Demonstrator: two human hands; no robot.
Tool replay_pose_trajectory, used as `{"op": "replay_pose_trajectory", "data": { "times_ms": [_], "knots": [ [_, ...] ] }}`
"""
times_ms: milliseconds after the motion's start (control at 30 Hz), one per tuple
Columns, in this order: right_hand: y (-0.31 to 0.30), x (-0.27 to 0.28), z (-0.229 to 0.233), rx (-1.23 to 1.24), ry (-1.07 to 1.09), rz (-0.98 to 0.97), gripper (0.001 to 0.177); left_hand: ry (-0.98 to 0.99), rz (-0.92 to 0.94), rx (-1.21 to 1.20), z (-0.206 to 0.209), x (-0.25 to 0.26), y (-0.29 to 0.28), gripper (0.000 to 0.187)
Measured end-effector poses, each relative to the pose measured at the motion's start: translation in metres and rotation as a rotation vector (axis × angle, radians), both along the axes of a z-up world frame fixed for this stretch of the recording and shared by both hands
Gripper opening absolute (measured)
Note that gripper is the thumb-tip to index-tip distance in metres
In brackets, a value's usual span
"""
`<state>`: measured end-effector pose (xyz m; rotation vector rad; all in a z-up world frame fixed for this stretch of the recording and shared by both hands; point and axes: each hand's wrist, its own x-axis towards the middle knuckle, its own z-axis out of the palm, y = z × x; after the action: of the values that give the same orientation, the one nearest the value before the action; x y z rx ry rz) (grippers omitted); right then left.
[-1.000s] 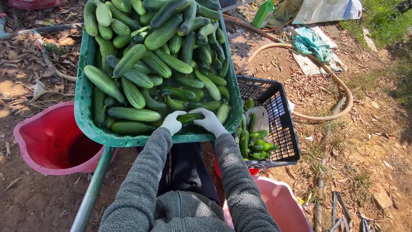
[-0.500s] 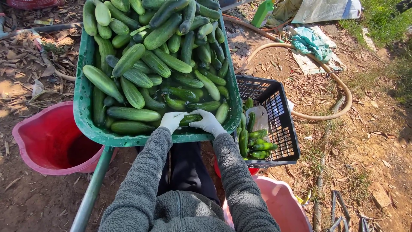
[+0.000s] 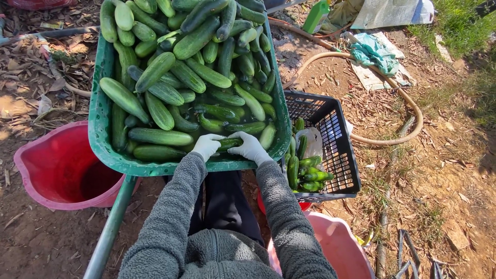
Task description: A person wearing gloves sorts cucumbers from a green wheelbarrow into a black plastic crate.
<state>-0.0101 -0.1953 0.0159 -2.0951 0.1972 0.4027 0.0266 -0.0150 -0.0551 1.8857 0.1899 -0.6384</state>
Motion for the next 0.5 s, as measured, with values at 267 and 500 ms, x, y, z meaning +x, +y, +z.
{"op": "replay_pose_trajectory", "data": {
  "times_ms": [267, 500],
  "knots": [
    [0.007, -0.003, 0.012, -0.163, 0.039, 0.053, 0.064, -0.017, 0.0, -0.034, 0.001, -0.003, 0.002, 0.05],
    [0.015, -0.007, 0.032, -0.393, 0.114, 0.216, 0.063, -0.081, -0.236, 0.243, -0.028, 0.002, 0.008, 0.051]
  ]
}}
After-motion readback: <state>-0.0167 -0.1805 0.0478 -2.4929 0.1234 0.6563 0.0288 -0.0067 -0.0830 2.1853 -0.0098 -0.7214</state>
